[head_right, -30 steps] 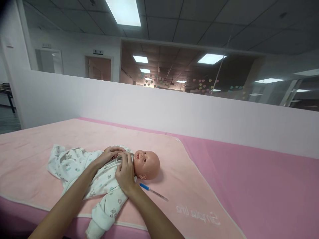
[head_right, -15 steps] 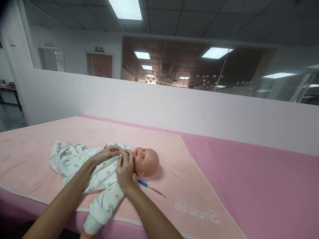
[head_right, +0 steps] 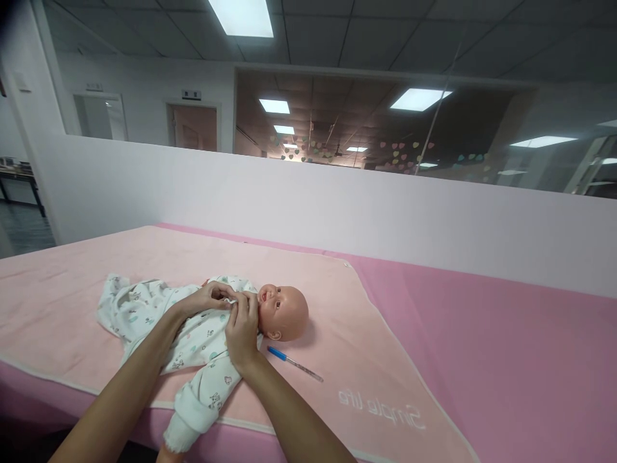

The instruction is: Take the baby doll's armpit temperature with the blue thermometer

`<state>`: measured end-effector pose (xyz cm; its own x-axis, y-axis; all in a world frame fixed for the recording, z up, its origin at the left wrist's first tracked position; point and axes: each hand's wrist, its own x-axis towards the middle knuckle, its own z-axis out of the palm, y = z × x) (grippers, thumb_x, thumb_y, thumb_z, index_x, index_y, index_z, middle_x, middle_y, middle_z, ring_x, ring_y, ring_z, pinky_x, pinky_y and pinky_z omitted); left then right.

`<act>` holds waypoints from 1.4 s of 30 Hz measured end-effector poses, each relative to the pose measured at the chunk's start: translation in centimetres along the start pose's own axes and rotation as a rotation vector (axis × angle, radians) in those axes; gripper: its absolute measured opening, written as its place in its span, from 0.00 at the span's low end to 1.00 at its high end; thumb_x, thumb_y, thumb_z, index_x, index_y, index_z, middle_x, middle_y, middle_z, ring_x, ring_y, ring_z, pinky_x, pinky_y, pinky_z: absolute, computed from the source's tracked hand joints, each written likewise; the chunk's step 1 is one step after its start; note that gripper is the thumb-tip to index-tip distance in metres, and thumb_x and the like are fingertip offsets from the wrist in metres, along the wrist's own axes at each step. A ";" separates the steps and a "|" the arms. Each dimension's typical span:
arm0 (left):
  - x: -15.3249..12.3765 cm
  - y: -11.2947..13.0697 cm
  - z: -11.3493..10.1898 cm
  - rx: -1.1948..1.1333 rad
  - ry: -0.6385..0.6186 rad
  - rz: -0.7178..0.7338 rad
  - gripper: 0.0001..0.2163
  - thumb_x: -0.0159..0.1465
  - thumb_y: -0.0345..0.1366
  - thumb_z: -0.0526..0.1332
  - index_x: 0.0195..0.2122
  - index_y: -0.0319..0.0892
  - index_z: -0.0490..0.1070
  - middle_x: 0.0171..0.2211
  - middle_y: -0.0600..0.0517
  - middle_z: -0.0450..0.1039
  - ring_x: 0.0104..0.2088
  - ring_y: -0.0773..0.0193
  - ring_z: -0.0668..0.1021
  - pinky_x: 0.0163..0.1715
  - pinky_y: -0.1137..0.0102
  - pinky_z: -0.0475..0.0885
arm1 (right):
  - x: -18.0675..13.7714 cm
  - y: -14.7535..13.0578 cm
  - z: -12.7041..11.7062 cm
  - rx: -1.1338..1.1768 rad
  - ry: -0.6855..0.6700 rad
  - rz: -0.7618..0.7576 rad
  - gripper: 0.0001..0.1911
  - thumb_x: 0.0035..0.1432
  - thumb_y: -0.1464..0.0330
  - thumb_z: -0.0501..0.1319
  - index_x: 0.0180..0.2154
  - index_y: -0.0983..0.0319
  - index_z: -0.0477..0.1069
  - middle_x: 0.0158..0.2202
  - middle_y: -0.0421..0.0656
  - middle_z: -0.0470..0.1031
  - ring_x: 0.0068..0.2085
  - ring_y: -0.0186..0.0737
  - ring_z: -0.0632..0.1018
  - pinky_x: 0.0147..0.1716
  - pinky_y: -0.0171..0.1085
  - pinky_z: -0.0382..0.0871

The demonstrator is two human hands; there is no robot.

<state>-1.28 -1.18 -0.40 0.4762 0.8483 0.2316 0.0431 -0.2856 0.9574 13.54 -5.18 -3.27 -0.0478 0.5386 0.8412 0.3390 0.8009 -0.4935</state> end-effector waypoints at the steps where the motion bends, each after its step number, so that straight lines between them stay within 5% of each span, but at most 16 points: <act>1: 0.0 -0.1 0.0 0.005 0.012 -0.005 0.11 0.48 0.33 0.68 0.33 0.35 0.75 0.32 0.48 0.76 0.34 0.65 0.75 0.36 0.74 0.68 | 0.0 0.0 0.0 -0.002 -0.002 0.001 0.13 0.60 0.77 0.47 0.40 0.60 0.66 0.39 0.44 0.66 0.43 0.37 0.68 0.46 0.40 0.65; 12: 0.2 -0.8 -0.2 0.080 0.112 -0.027 0.09 0.49 0.34 0.66 0.29 0.34 0.77 0.27 0.49 0.76 0.28 0.67 0.74 0.30 0.75 0.66 | 0.0 0.0 0.0 -0.030 -0.031 -0.007 0.15 0.59 0.79 0.45 0.42 0.60 0.65 0.40 0.45 0.65 0.43 0.38 0.68 0.47 0.41 0.65; 30: 0.0 0.0 0.1 0.078 0.004 0.014 0.09 0.53 0.37 0.64 0.31 0.34 0.76 0.32 0.47 0.76 0.34 0.64 0.75 0.36 0.73 0.67 | 0.0 0.1 0.2 0.001 0.021 -0.028 0.16 0.54 0.79 0.48 0.41 0.61 0.66 0.43 0.48 0.64 0.48 0.40 0.67 0.48 0.43 0.66; 42: 0.0 -0.6 -0.6 0.161 0.010 -0.036 0.16 0.48 0.38 0.68 0.36 0.33 0.77 0.30 0.48 0.76 0.29 0.66 0.73 0.29 0.74 0.66 | -0.2 0.3 0.2 0.001 0.051 -0.001 0.15 0.57 0.78 0.47 0.41 0.61 0.67 0.43 0.47 0.65 0.47 0.39 0.67 0.48 0.42 0.66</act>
<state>-1.82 -0.77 -0.85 0.4627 0.8635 0.2005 0.2006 -0.3223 0.9252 13.47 -5.00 -3.59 -0.0002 0.5235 0.8520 0.3385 0.8018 -0.4925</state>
